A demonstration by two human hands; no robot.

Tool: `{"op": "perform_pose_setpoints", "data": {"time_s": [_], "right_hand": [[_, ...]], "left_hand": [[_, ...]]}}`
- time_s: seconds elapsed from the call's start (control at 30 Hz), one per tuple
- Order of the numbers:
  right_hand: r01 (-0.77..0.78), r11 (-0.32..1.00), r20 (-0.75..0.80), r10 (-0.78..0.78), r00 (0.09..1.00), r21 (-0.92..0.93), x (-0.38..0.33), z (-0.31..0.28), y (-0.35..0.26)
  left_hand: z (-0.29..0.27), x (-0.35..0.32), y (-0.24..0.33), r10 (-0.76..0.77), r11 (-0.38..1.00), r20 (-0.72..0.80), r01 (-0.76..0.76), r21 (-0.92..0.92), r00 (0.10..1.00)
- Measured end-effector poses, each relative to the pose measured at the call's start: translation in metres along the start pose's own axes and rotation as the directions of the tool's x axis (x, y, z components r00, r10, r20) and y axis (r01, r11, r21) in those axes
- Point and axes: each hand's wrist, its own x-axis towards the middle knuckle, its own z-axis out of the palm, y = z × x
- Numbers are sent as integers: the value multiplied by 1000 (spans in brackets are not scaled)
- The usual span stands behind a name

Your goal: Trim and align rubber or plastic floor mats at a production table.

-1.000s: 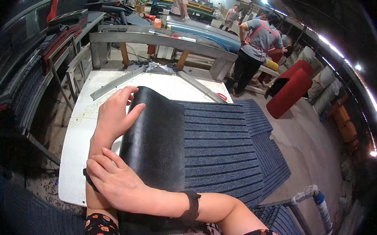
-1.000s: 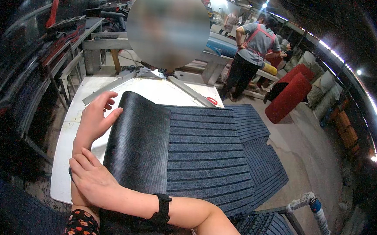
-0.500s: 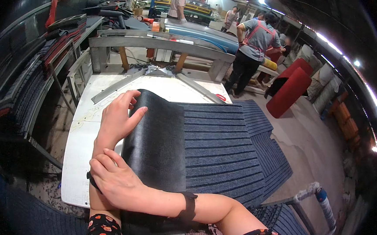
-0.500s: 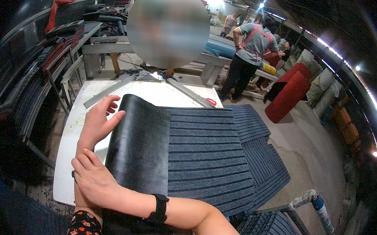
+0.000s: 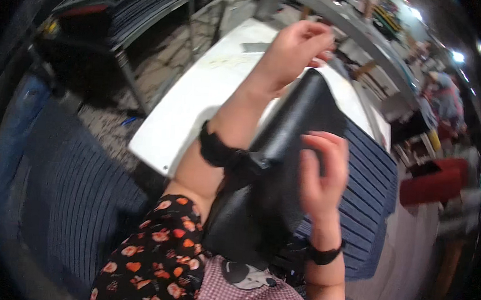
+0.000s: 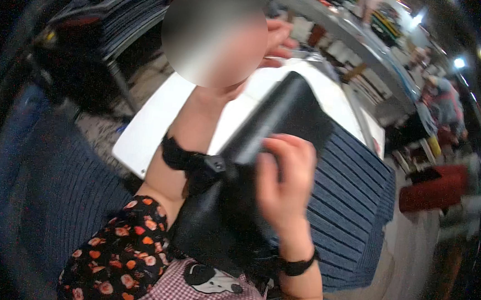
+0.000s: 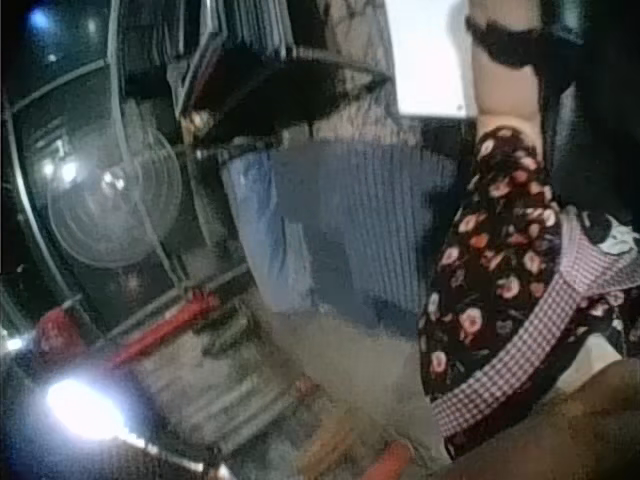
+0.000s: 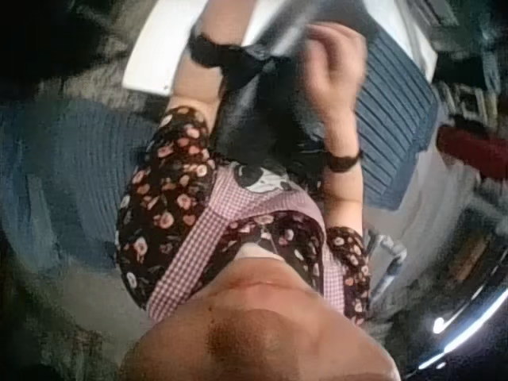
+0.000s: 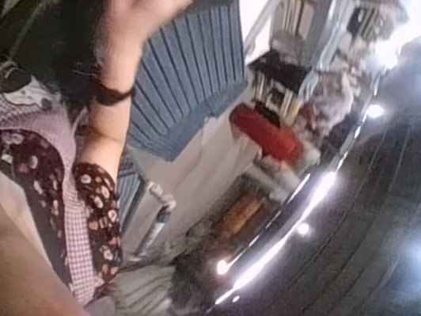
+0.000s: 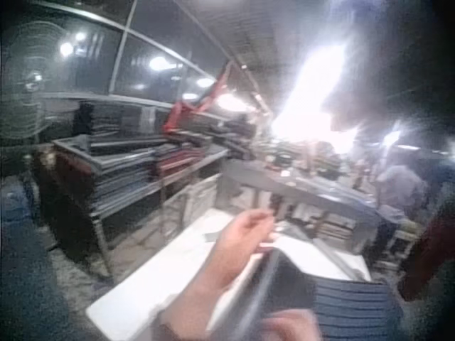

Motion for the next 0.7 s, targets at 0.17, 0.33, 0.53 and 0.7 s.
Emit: {"op": "perform_pose_setpoints", "data": {"time_s": [0.17, 0.33, 0.53, 0.7], "right_hand": [[-405, 911, -31, 408, 912, 79, -48, -5, 87], [-592, 699, -41, 659, 751, 401, -81, 0, 151], [-524, 798, -100, 572, 814, 298, -79, -11, 161], [-573, 768, -71, 614, 786, 286, -92, -5, 167]], "left_hand": [[-31, -4, 16, -111, 793, -46, 61, -606, 993], [-41, 6, 20, -216, 646, -126, 45, -762, 968], [-24, 20, 8, -92, 653, 6, 65, -755, 996], [9, -8, 17, -96, 807, 15, 87, -585, 995]]}}
